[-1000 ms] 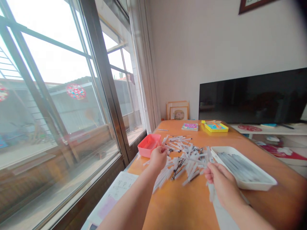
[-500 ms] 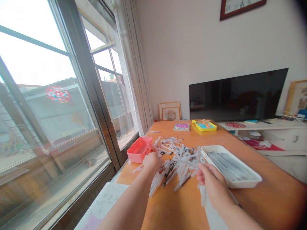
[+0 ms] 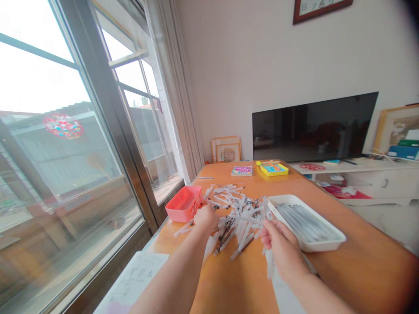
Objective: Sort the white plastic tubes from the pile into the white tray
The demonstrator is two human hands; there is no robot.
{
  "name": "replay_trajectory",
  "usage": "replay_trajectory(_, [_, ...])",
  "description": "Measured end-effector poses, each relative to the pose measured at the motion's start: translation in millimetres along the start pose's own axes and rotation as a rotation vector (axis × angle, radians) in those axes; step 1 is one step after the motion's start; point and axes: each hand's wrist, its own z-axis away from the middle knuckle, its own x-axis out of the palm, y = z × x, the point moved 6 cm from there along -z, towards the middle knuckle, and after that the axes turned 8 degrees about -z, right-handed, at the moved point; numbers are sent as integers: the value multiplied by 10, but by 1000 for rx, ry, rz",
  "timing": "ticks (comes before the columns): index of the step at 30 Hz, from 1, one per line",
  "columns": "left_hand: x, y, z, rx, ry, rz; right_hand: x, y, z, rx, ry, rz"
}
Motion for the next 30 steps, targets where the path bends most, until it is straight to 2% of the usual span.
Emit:
replay_trajectory(4, [-55,49,-19,-15,63,245,2,13,-8,-4,-2,-16])
replay_trajectory(7, [-98,100,46,-24,81,524,13,16,-6,1,-9,-33])
replay_trajectory(12, [-77,110,385,-65,-14,1021,52,-8,20,-7,-32,-18])
replay_trajectory(16, [-52,19,666,-138,-70,1296,107,-31,84,-7,-77,6])
replay_trajectory(24, [9,-112,946,-266,-91,1519,213,-63,170,-25,-166,16])
replay_trajectory(30, [101,-132,1008,-310,-74,1596,277,-83,222,-18,-230,45])
